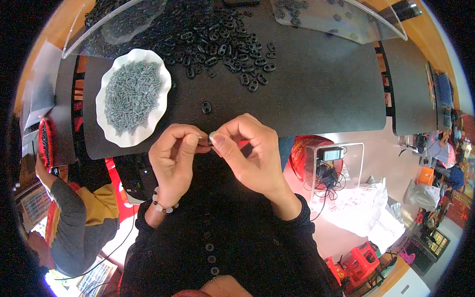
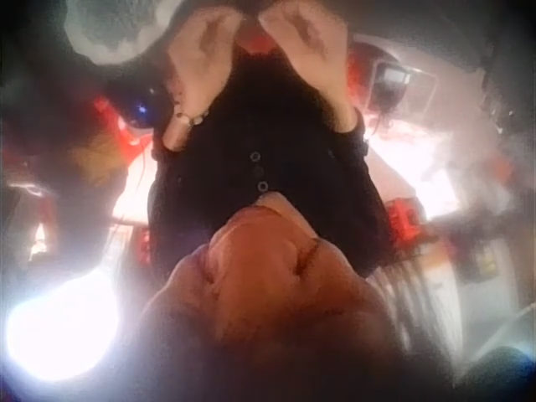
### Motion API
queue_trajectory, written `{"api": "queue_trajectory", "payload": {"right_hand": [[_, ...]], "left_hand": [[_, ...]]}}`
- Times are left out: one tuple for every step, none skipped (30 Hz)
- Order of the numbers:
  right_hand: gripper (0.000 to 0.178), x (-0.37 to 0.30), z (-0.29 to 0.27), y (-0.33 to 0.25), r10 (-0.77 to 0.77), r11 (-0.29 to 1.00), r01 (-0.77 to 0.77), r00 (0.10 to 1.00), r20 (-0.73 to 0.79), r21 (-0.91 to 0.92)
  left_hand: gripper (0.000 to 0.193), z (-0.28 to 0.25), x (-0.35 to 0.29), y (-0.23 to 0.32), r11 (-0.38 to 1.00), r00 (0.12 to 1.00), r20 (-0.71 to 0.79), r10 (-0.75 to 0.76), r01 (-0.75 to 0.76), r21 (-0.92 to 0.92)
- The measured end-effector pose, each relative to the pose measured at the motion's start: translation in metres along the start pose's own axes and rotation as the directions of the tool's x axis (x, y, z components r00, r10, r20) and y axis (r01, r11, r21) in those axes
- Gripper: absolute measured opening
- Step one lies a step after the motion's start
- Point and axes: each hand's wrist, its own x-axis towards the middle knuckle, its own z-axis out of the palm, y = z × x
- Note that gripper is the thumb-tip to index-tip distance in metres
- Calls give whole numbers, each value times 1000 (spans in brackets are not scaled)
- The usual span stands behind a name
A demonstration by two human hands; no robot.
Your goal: The person assembles plastic cord locks by picking springs and plastic toggle components from the table and fitting them together by hand.
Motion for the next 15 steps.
{"api": "queue_trajectory", "payload": {"right_hand": [[14,0,0,-2,51,997,-51,999,2,65],[14,0,1,-4,101,986,-101,995,7,129],[14,1,1,-4,101,986,-101,995,7,129],[14,1,1,-4,103,987,-104,995,14,125],[15,1,2,-5,106,987,-108,994,21,120],[15,1,2,-3,105,987,-107,994,23,121],[15,1,1,0,73,993,-75,997,27,87],[15,1,1,2,41,998,-43,999,32,52],[15,1,1,1,42,998,-44,999,31,50],[16,1,1,-1,64,996,-65,998,29,59],[16,1,2,-2,85,994,-86,996,28,67],[16,1,2,-2,85,994,-87,996,29,68],[16,1,2,-1,74,995,-75,997,24,63],[16,1,2,0,62,996,-63,998,19,57],[16,1,2,2,62,996,-63,998,19,57]], "left_hand": [[8,-2,1,1,1000,1000,3,-25,25,-13],[9,-2,1,2,998,999,7,-51,51,-26],[9,-2,1,1,998,999,7,-51,51,-26],[10,-2,1,1,999,999,12,-35,35,-17],[10,-2,0,1,1000,1000,17,-19,19,-9],[10,-3,-1,1,1000,1000,15,-19,19,-8],[12,-4,-2,0,999,999,40,-25,23,31],[15,-5,-2,0,997,997,65,-31,27,70],[15,-5,-2,0,997,997,66,-32,28,68],[15,-5,-2,0,996,997,63,-37,32,78],[14,-5,-2,0,995,997,60,-42,37,88],[14,-5,-2,0,995,997,60,-43,38,89],[14,-5,-2,-1,995,998,58,-39,34,91],[14,-5,-1,-1,995,998,56,-36,30,93],[14,-4,-1,-2,995,998,56,-35,30,92]]}}
